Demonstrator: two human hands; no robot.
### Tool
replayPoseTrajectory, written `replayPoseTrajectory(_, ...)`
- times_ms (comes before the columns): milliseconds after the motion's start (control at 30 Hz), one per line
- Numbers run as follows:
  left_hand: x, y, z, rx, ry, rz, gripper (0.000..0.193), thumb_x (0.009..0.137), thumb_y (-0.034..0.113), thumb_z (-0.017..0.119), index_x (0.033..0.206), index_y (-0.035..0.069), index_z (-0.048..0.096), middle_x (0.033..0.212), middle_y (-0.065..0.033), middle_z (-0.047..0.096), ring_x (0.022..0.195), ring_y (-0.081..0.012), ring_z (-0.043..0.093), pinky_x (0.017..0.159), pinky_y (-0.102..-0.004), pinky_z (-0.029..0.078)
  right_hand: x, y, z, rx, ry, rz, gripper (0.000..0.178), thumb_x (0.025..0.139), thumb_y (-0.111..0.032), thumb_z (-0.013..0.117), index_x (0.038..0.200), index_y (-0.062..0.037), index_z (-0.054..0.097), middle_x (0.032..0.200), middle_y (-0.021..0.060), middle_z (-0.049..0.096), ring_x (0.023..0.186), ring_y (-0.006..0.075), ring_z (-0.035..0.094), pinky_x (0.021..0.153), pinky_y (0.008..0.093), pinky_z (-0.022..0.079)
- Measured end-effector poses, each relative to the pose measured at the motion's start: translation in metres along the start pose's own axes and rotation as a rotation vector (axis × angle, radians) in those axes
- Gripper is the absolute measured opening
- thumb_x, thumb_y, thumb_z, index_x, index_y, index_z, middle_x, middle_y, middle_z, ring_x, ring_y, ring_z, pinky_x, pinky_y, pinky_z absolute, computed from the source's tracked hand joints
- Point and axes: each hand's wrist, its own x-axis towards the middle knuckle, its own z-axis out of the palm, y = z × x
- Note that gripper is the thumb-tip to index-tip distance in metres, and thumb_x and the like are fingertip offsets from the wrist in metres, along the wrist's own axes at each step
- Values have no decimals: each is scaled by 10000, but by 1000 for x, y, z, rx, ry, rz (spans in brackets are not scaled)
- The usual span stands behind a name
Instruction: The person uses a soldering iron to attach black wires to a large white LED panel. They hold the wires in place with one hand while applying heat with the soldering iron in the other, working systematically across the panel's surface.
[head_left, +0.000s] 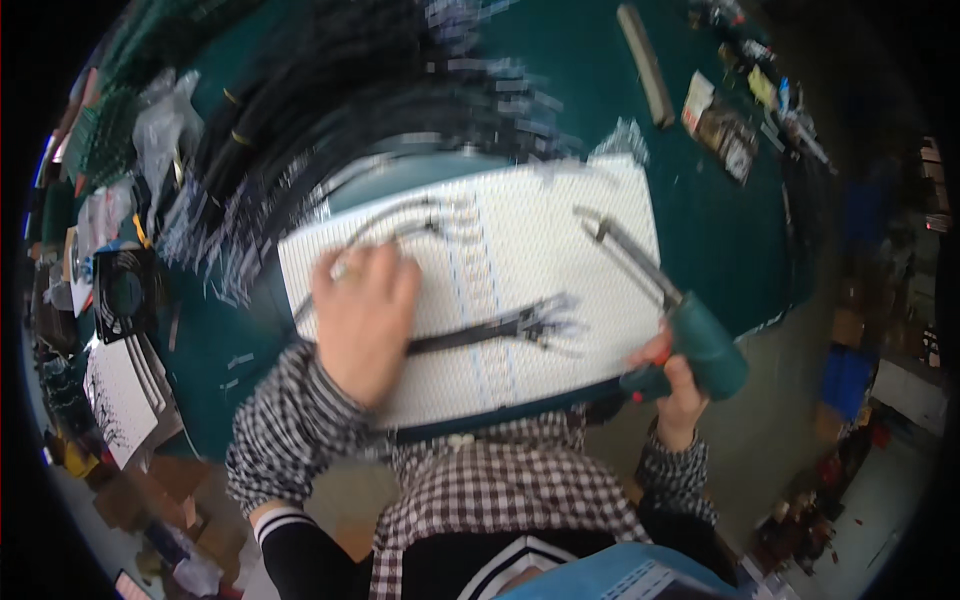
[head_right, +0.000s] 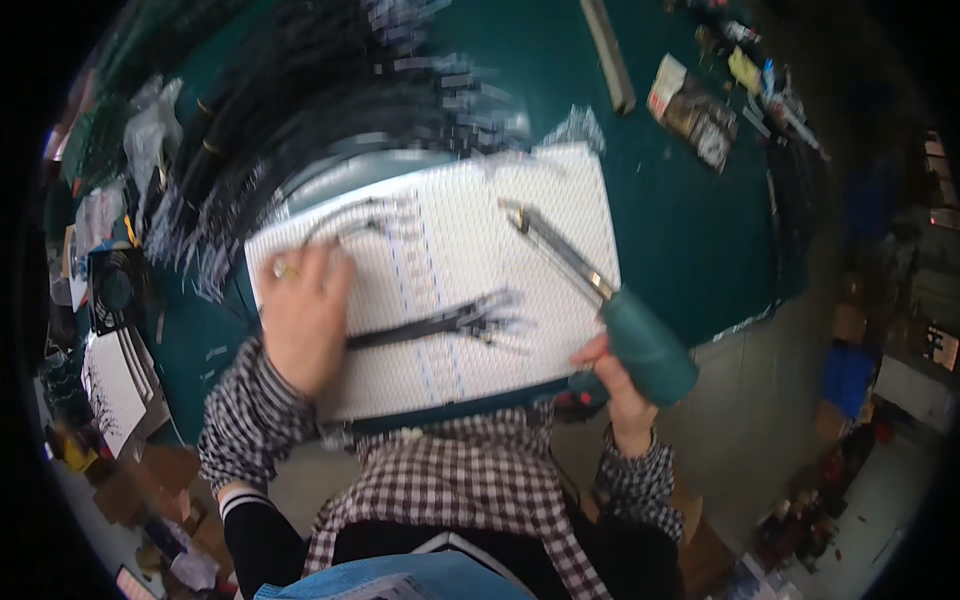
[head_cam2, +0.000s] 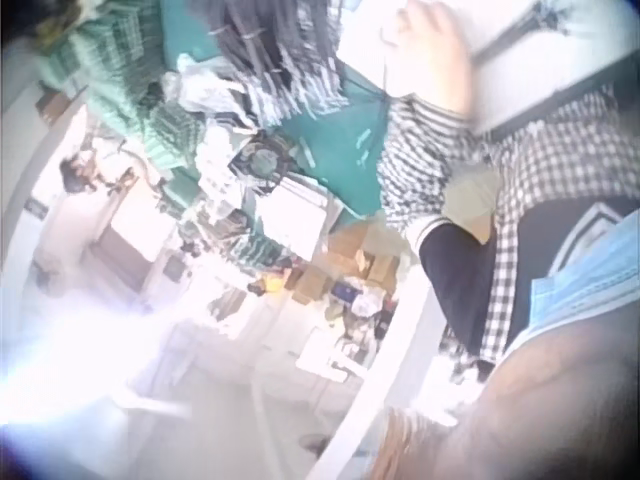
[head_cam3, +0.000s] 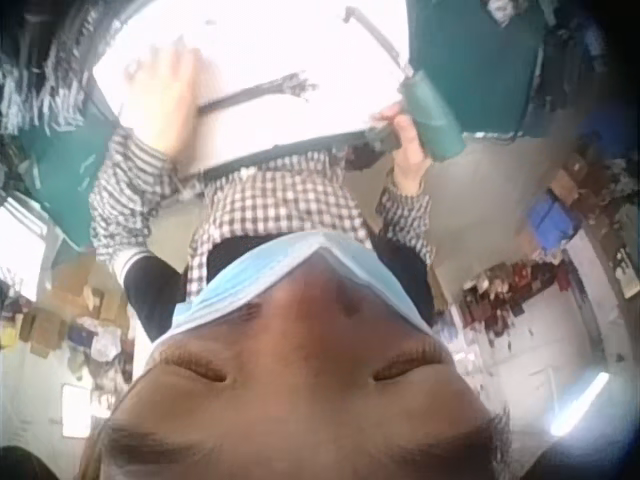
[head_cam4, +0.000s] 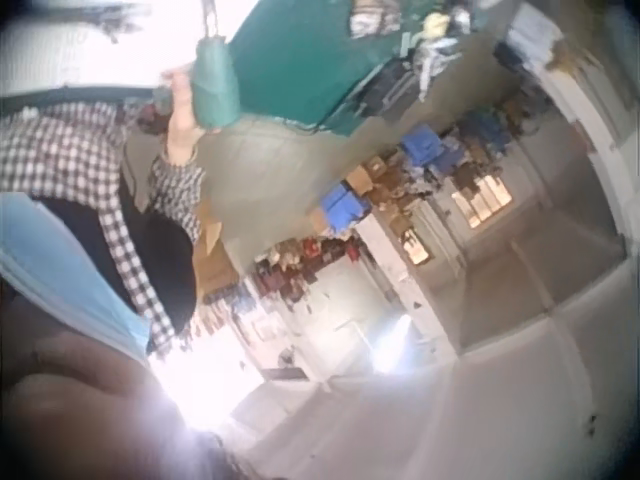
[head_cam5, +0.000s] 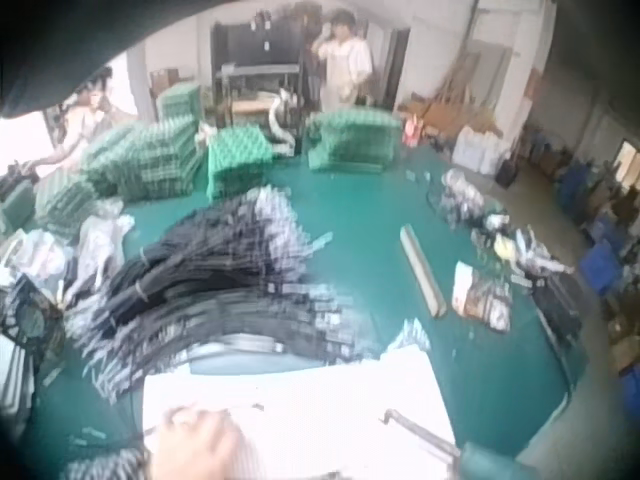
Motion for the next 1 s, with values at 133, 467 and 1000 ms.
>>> replayPoseTrajectory(133,6,-7,-5,-127,168,-4,294,826,114,579,1108,50,629,1181,-96,613,1137,-263,596,972,-471,431,8,-5,5,133,-52,-16,559,1001,-319,643,1328,118,523,966,133,655,836,239,658,772,412,579)
replayPoseTrajectory(467,9,-13,11,-489,78,62,321,726,-49,640,1032,40,673,1187,-163,619,962,-317,641,853,-434,508,14,-6,3,169,10,-30,431,980,-182,646,1274,121,555,887,130,683,781,221,685,761,356,579)
replayPoseTrajectory(1000,4,-32,-42,-186,380,-36,191,757,20,741,947,28,729,1296,-187,638,1132,-383,629,942,-477,507,6,-14,4,98,16,-11,608,976,-346,670,1335,121,523,950,120,631,806,227,646,732,388,579)
